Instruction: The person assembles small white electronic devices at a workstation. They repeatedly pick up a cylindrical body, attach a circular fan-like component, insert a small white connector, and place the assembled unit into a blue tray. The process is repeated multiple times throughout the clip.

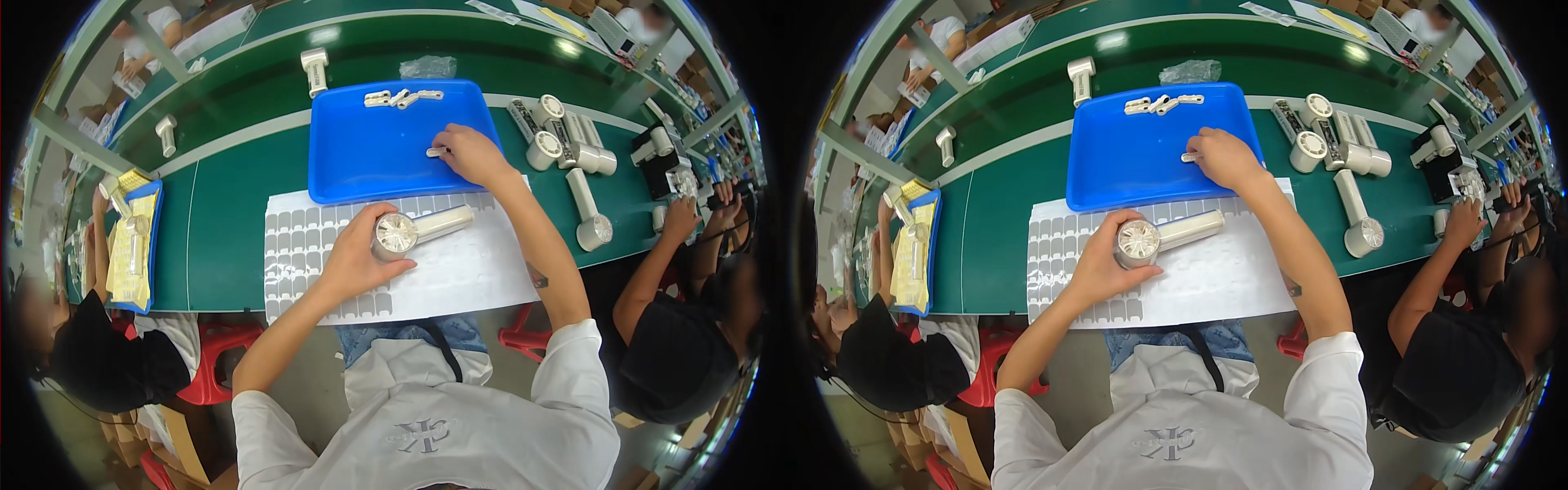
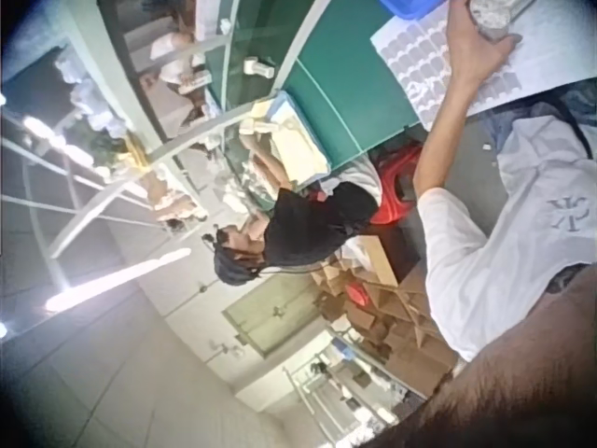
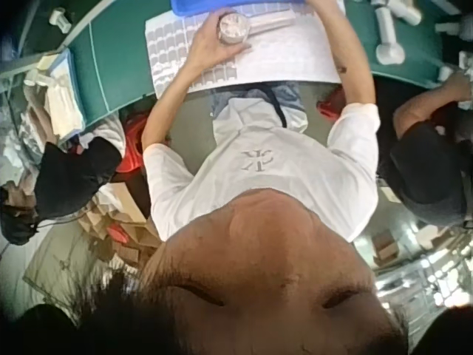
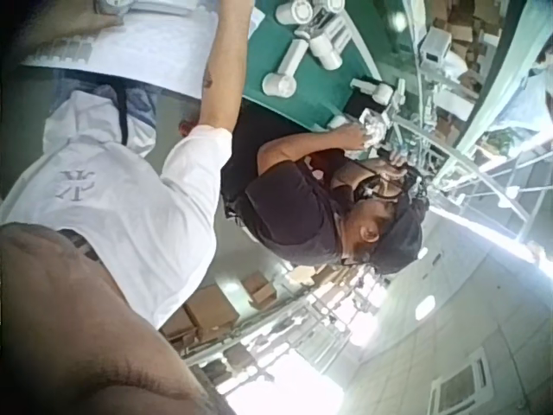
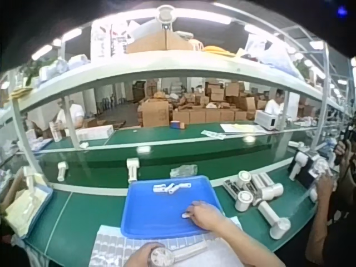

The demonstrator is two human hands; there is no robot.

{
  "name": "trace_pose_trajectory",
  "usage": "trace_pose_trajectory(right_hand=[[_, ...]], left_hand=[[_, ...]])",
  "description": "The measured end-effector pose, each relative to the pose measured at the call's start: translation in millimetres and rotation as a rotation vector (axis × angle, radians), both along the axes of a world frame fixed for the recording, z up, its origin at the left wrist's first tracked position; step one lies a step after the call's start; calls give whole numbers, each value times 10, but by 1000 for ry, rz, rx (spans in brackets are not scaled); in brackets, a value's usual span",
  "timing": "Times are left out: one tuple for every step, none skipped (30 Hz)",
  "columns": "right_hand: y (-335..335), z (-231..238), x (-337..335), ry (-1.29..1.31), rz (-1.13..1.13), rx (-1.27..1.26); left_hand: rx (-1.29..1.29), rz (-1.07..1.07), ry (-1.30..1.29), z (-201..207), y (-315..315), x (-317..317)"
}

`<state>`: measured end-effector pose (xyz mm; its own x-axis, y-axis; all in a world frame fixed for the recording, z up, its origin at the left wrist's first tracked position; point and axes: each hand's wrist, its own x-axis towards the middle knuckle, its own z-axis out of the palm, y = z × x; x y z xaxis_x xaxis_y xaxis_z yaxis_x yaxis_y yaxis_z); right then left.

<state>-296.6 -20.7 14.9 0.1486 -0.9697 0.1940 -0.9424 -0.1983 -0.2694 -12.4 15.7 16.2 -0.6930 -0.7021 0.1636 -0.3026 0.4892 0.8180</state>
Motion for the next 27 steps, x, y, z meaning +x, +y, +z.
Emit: trace_pose_trajectory(right_hand=[[55,51,41,-114,-18,1],[158,117,90,-226,-40,2],[251,169,153,-341,-57,4],[344,221,207,-484,-38,-2],[483,272,243,-624,-33,-8],[601,282,258,-766,-28,-16],[704,253,243,-849,15,-7],[803,230,239,-931,11,24],[899,206,239,-1013,7,55],[978,184,238,-1095,2,85],[1052,163,236,-1081,4,55],[1106,158,225,-1114,13,26],[1158,167,215,-1148,22,-4],[1190,177,202,-1180,35,-36],[1237,178,205,-1165,38,-57],[1302,177,230,-1149,42,-77],[1360,179,257,-1134,48,-96],[1397,182,277,-1118,55,-114],[1410,192,303,-1009,32,-132],[1418,205,338,-899,7,-153],[1427,204,357,-789,-16,-172],[1432,178,356,-749,-37,-189],[1413,146,355,-710,-54,-211],[1401,109,354,-671,-72,-233],[1405,66,357,-785,-91,-259],[1407,13,363,-899,-105,-283],[1398,-22,368,-1013,-120,-305]], left_hand=[[11,14,22,2,25,6],[20,25,46,28,47,-1],[29,42,67,47,66,5],[-37,57,84,49,57,-3],[-100,60,105,43,43,-32],[-165,62,123,44,41,-52],[-144,42,122,83,67,-57],[-125,15,124,154,91,-74],[-105,-12,126,187,109,-94],[-10,-10,119,178,108,-109],[90,-6,111,159,111,-114],[190,-2,102,139,112,-120],[158,45,62,120,114,-134],[175,69,45,113,93,-142],[191,93,27,114,72,-145],[208,118,9,119,67,-145],[187,138,-4,137,79,-152],[217,162,23,144,83,-165],[248,188,51,147,79,-181],[276,210,78,162,69,-195],[249,203,-23,202,62,-199],[250,217,-43,184,61,-196],[245,232,-64,185,45,-184],[240,248,-85,185,38,-177],[231,255,-58,135,42,-173],[221,266,-31,56,50,-170],[212,278,-5,12,53,-162]])
